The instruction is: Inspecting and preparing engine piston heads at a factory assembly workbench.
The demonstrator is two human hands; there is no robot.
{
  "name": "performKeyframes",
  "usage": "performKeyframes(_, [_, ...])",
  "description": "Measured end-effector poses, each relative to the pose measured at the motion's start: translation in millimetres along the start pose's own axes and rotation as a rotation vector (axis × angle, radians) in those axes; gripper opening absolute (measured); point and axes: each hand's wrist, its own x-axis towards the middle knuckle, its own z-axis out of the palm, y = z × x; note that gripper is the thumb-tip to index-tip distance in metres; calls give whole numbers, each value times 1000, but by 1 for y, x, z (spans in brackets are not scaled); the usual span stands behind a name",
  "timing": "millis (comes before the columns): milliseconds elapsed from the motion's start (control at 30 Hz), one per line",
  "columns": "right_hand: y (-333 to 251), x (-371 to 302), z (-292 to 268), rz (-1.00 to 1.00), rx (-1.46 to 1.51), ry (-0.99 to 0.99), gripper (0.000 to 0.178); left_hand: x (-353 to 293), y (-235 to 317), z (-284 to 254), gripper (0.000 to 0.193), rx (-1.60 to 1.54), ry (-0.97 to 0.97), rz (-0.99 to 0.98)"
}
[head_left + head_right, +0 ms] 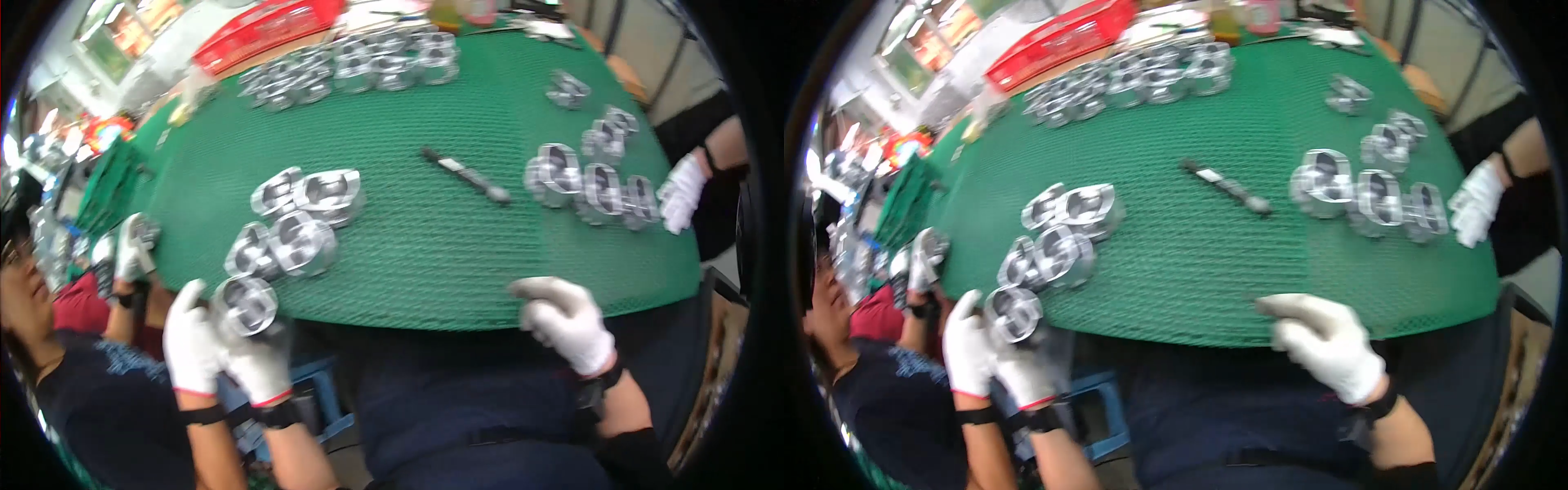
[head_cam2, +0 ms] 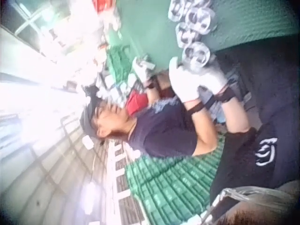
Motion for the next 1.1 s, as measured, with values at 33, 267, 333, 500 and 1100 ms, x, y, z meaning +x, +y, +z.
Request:
performKeyframes(33, [-1, 1, -2, -19, -26, -29, 33, 34, -23, -21, 48, -449, -241, -270])
performKeyframes(267, [-5, -2, -10, -181, -184, -56, 35, 50, -60, -7, 32, -1085, -413, -842])
performKeyframes(333, [-1, -2, -20, -392, -382, 142, 34, 49, -60, -1, 32, -1195, -363, -614])
performKeyframes(500, [4, 17, -70, -384, -718, 649, 38, 58, -61, -26, 34, -1078, -500, -383])
performKeyframes(1100, [-8, -13, 7, -492, -406, -392, 40, -70, 165, 14, 101, -1631, -588, -339])
